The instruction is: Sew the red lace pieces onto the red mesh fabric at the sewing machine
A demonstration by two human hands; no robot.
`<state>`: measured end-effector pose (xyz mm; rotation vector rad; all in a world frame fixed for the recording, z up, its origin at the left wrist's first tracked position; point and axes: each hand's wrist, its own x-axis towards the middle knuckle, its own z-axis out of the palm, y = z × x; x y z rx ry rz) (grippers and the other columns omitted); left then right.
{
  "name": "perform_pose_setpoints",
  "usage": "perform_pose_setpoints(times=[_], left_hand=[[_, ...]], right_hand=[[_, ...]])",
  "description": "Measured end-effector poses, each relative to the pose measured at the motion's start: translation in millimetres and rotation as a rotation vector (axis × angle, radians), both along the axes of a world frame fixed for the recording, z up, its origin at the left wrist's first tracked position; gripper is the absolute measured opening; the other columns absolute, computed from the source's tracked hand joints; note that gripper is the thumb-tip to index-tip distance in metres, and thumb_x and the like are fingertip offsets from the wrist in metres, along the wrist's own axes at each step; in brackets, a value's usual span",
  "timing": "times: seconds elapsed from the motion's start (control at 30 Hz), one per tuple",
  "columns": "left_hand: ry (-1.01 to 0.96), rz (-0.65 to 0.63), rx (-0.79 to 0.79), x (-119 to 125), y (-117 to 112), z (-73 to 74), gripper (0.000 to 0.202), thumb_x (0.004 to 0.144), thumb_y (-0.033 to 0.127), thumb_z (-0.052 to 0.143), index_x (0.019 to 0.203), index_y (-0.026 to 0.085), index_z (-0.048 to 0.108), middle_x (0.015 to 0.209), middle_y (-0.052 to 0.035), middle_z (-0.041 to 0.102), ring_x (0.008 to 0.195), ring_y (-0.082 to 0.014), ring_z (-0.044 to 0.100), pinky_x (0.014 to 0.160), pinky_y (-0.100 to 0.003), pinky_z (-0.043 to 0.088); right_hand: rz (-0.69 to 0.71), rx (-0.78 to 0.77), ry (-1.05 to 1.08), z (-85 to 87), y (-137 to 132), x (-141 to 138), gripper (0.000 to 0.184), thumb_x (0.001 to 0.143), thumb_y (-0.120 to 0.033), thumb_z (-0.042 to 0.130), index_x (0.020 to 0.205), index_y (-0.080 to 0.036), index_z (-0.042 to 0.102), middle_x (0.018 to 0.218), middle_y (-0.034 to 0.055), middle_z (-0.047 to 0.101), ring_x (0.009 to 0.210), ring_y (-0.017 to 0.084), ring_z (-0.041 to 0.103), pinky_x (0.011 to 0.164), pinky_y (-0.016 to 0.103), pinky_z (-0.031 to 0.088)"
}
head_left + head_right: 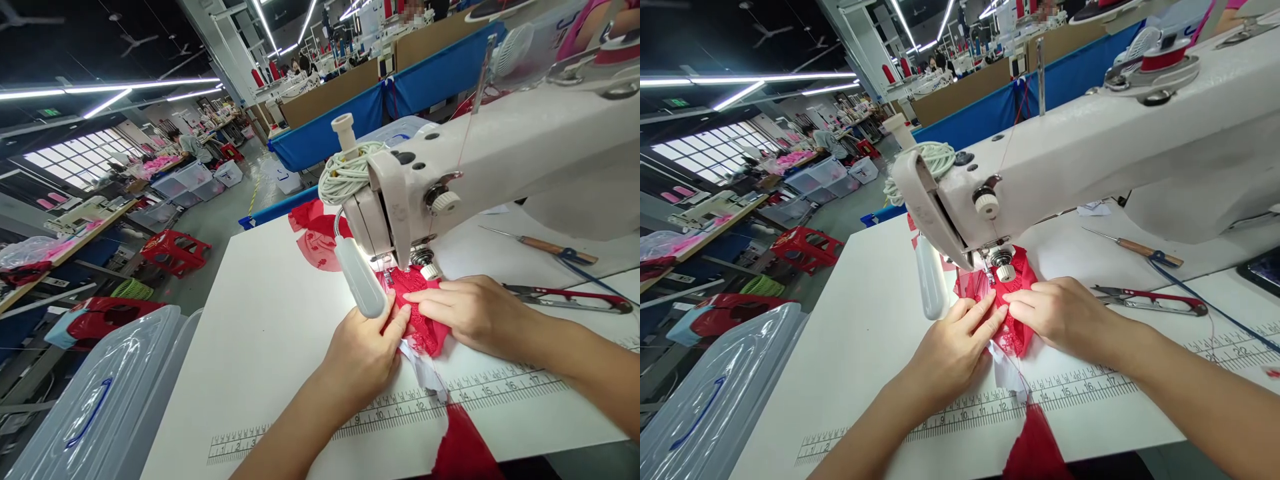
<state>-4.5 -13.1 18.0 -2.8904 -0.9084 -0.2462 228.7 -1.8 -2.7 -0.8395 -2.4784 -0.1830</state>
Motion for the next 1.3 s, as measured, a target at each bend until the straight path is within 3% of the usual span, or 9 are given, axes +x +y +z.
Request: perform_pose_setpoints(times=[0.23, 0.4, 0.6, 0.77, 0.93, 1.1, 1.3], left_hand=[[-0.055, 0.017, 0.196, 5.9, 0.9, -5.7, 0.046, 0.088, 0.004, 0.037, 0.127, 0.005, 0.06, 0.124, -0.0192, 0.065, 0.089, -0.0247, 0.062, 0.065, -0.035, 0.057], [-0.035, 0.035, 0.285, 8.1, -0.2, -9.1, 0.044, 0.088, 0.002, 0.037, 0.125, 0.004, 0.061, 0.118, -0.0196, 0.067, 0.079, -0.0225, 0.061, 0.062, -0.033, 0.056], [0.013, 0.064, 0.275, 7.9, -0.9, -7.5, 0.044, 0.089, 0.002, 0.038, 0.127, 0.008, 0.061, 0.114, -0.0167, 0.068, 0.078, -0.0212, 0.06, 0.061, -0.031, 0.055], [0.034, 0.092, 0.247, 7.7, 0.2, -8.0, 0.044, 0.09, 0.003, 0.039, 0.129, 0.009, 0.059, 0.114, -0.0175, 0.067, 0.08, -0.0206, 0.06, 0.055, -0.029, 0.052], [0.054, 0.118, 0.227, 3.8, 1.5, -11.4, 0.044, 0.091, 0.007, 0.045, 0.133, 0.011, 0.056, 0.113, -0.0185, 0.067, 0.09, -0.0244, 0.063, 0.05, -0.027, 0.051], [0.046, 0.115, 0.243, 2.6, 1.4, -12.9, 0.044, 0.089, 0.007, 0.047, 0.133, 0.012, 0.057, 0.113, -0.0184, 0.067, 0.091, -0.0255, 0.063, 0.051, -0.028, 0.052], [0.026, 0.136, 0.148, 4.8, 1.9, -8.2, 0.047, 0.086, 0.01, 0.047, 0.132, 0.012, 0.057, 0.115, -0.0183, 0.067, 0.096, -0.0275, 0.062, 0.058, -0.032, 0.055]], right_hand=[[0.031, 0.015, -0.021, 0.4, 6.6, 2.7, 0.031, 0.087, 0.001, 0.039, 0.093, -0.014, 0.065, 0.1, 0.0088, 0.075, 0.073, 0.018, 0.068, 0.054, 0.029, 0.049], [0.009, -0.015, -0.004, 0.9, 9.1, 3.4, 0.03, 0.085, 0.001, 0.039, 0.082, -0.017, 0.062, 0.101, 0.0069, 0.074, 0.07, 0.017, 0.066, 0.052, 0.029, 0.045], [0.008, -0.039, 0.008, -0.4, 9.2, 2.1, 0.029, 0.085, 0.0, 0.038, 0.081, -0.018, 0.06, 0.084, 0.0046, 0.072, 0.067, 0.017, 0.065, 0.051, 0.03, 0.041], [-0.036, -0.054, 0.059, -5.1, 8.7, 0.0, 0.033, 0.081, 0.003, 0.035, 0.08, -0.018, 0.059, 0.098, 0.0061, 0.074, 0.077, 0.019, 0.068, 0.052, 0.03, 0.04], [-0.079, -0.09, 0.051, -6.0, 9.1, 0.1, 0.031, 0.073, 0.003, 0.037, 0.078, -0.02, 0.057, 0.109, 0.0045, 0.073, 0.07, 0.017, 0.067, 0.05, 0.031, 0.038], [-0.114, -0.145, 0.069, -7.5, 8.7, -0.1, 0.031, 0.072, 0.002, 0.039, 0.081, -0.022, 0.056, 0.106, 0.0017, 0.074, 0.079, 0.019, 0.069, 0.055, 0.03, 0.041], [-0.133, -0.161, 0.067, -6.8, 9.1, -0.8, 0.027, 0.075, -0.001, 0.04, 0.079, -0.022, 0.055, 0.105, 0.0007, 0.074, 0.071, 0.018, 0.068, 0.052, 0.03, 0.038]])
